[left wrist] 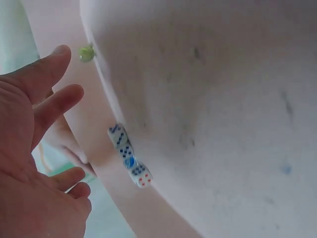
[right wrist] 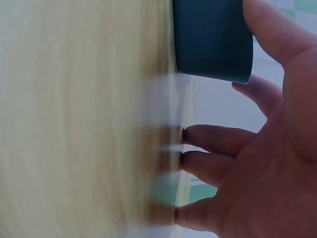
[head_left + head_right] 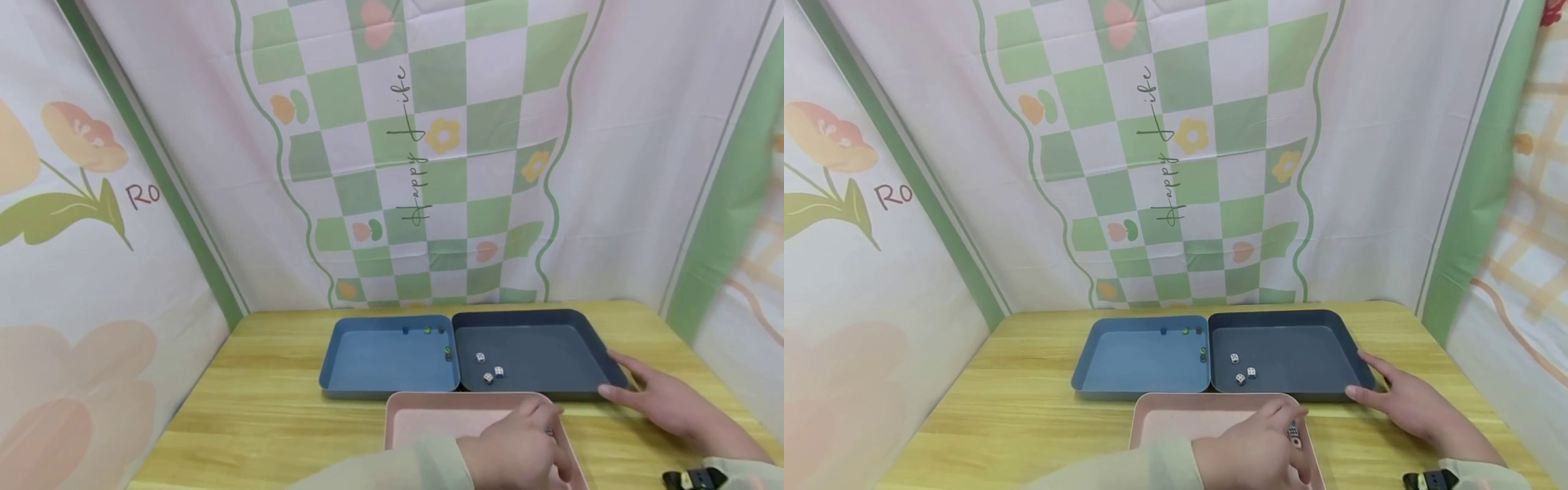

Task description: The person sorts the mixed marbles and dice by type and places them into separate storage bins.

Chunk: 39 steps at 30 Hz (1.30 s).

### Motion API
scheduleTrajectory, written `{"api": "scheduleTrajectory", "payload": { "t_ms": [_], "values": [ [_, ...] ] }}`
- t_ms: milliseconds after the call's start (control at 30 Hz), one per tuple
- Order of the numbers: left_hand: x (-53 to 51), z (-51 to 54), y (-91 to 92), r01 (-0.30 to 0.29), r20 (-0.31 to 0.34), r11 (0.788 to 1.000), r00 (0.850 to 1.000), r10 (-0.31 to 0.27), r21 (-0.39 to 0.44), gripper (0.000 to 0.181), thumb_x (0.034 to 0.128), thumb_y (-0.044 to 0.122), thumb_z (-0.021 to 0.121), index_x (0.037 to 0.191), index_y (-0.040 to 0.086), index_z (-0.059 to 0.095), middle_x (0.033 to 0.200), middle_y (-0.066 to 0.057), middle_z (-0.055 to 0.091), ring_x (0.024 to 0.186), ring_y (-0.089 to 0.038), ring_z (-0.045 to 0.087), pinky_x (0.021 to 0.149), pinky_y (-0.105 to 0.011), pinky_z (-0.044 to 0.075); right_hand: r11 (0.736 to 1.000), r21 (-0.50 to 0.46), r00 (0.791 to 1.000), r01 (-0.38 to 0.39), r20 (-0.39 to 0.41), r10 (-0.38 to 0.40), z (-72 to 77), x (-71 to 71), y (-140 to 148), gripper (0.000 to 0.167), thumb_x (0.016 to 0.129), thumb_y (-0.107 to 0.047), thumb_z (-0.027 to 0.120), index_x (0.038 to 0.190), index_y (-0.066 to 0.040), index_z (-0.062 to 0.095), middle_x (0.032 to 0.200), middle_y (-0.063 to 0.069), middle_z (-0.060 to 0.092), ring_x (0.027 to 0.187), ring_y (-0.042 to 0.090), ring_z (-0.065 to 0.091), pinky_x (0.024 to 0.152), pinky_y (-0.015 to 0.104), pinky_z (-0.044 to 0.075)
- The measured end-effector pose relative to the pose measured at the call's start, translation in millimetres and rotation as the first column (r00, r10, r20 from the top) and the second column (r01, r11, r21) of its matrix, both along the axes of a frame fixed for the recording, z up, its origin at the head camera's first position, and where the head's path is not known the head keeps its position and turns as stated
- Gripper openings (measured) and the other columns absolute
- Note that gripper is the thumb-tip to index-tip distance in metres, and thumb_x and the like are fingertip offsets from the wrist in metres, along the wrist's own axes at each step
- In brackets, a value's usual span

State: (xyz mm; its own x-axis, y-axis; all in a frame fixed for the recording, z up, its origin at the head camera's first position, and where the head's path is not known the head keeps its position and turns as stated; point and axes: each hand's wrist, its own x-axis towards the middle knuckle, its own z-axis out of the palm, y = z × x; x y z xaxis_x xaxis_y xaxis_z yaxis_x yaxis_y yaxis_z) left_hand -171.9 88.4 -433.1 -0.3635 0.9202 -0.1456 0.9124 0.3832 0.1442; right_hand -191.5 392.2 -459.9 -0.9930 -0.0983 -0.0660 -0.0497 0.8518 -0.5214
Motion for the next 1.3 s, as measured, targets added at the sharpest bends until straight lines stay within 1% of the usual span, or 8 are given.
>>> {"api": "scheduleTrajectory", "payload": {
  "t_ms": [167,367,433,533,700,800,1000,1300],
  "values": [
    [5.8,-3.3,4.4,0.071,-0.064,0.997,0.995,-0.071,0.007,0.020,0.0957,0.050,0.063,0.113,0.048,0.073,0.120,0.034,0.055,0.142,0.000,0.008,0.111,-0.016,0.002,1.000,0.000,1.000,0.000,0.013,0.000,1.2,-0.8,0.7,0.092,0.096,-0.059,0.057,0.155,0.005,0.024,0.137,0.048,0.033,0.120,0.067,0.036,0.085,0.072,0.039],
    [12.5,-5.4,12.2,0.059,-0.109,0.997,0.992,-0.065,-0.055,0.022,0.0935,0.052,0.065,0.115,0.053,0.070,0.110,0.040,0.054,0.141,0.001,0.007,0.110,-0.015,0.001,1.000,0.008,1.000,-0.001,-0.008,0.002,-0.7,0.0,0.6,0.091,0.096,-0.057,0.058,0.154,0.004,0.026,0.137,0.048,0.034,0.119,0.068,0.036,0.084,0.073,0.039],
    [13.8,-7.1,13.8,0.051,-0.108,0.996,0.992,-0.058,-0.067,0.023,0.0933,0.053,0.065,0.116,0.054,0.069,0.111,0.040,0.053,0.140,0.002,0.007,0.109,-0.014,0.002,1.000,0.011,1.000,-0.002,-0.014,0.002,-1.8,-0.1,1.0,0.090,0.096,-0.057,0.058,0.154,0.005,0.026,0.137,0.047,0.035,0.118,0.067,0.037,0.084,0.073,0.039],
    [14.4,-10.1,13.9,0.070,-0.131,0.995,0.988,-0.079,-0.066,0.024,0.0923,0.054,0.066,0.117,0.055,0.068,0.112,0.041,0.053,0.140,0.002,0.009,0.110,-0.015,0.001,1.000,0.003,1.000,-0.003,-0.019,0.003,-3.0,-0.3,1.4,0.091,0.096,-0.057,0.058,0.154,0.005,0.026,0.136,0.047,0.035,0.118,0.067,0.038,0.084,0.072,0.040],
    [14.2,-11.4,12.8,0.091,-0.112,0.994,0.989,-0.097,-0.058,0.026,0.0915,0.053,0.067,0.118,0.053,0.068,0.122,0.037,0.050,0.139,0.003,0.010,0.109,-0.014,0.004,1.000,-0.010,1.000,0.002,-0.017,-0.002,-2.9,-0.1,1.1,0.091,0.096,-0.056,0.059,0.154,0.005,0.026,0.137,0.048,0.034,0.119,0.068,0.036,0.084,0.073,0.038],
    [14.8,-11.2,13.3,0.062,-0.067,0.996,0.996,-0.067,-0.067,0.027,0.0919,0.052,0.067,0.119,0.052,0.068,0.132,0.031,0.045,0.137,0.005,0.009,0.108,-0.013,0.007,1.000,-0.017,1.000,0.008,-0.007,-0.008,-1.6,0.2,0.3,0.091,0.096,-0.056,0.059,0.154,0.005,0.025,0.138,0.048,0.032,0.120,0.068,0.034,0.085,0.074,0.037],
    [17.2,-11.9,15.5,0.019,-0.051,0.997,0.998,-0.023,-0.080,0.024,0.0930,0.053,0.066,0.117,0.052,0.069,0.146,0.019,0.033,0.136,0.005,0.009,0.108,-0.012,0.011,1.000,-0.005,1.000,0.005,-0.005,-0.005,0.4,1.0,-0.9,0.091,0.096,-0.057,0.058,0.154,0.005,0.025,0.138,0.048,0.032,0.119,0.068,0.035,0.084,0.074,0.038],
    [16.0,-12.8,16.9,0.008,-0.005,0.997,1.000,-0.008,-0.079,0.023,0.0938,0.051,0.065,0.116,0.049,0.070,0.150,0.016,0.028,0.136,0.005,0.007,0.107,-0.011,0.010,1.000,-0.002,1.000,0.004,-0.006,-0.004,0.7,0.7,-1.1,0.091,0.096,-0.057,0.058,0.154,0.005,0.025,0.138,0.048,0.032,0.119,0.069,0.035,0.084,0.074,0.038]
  ]
}}
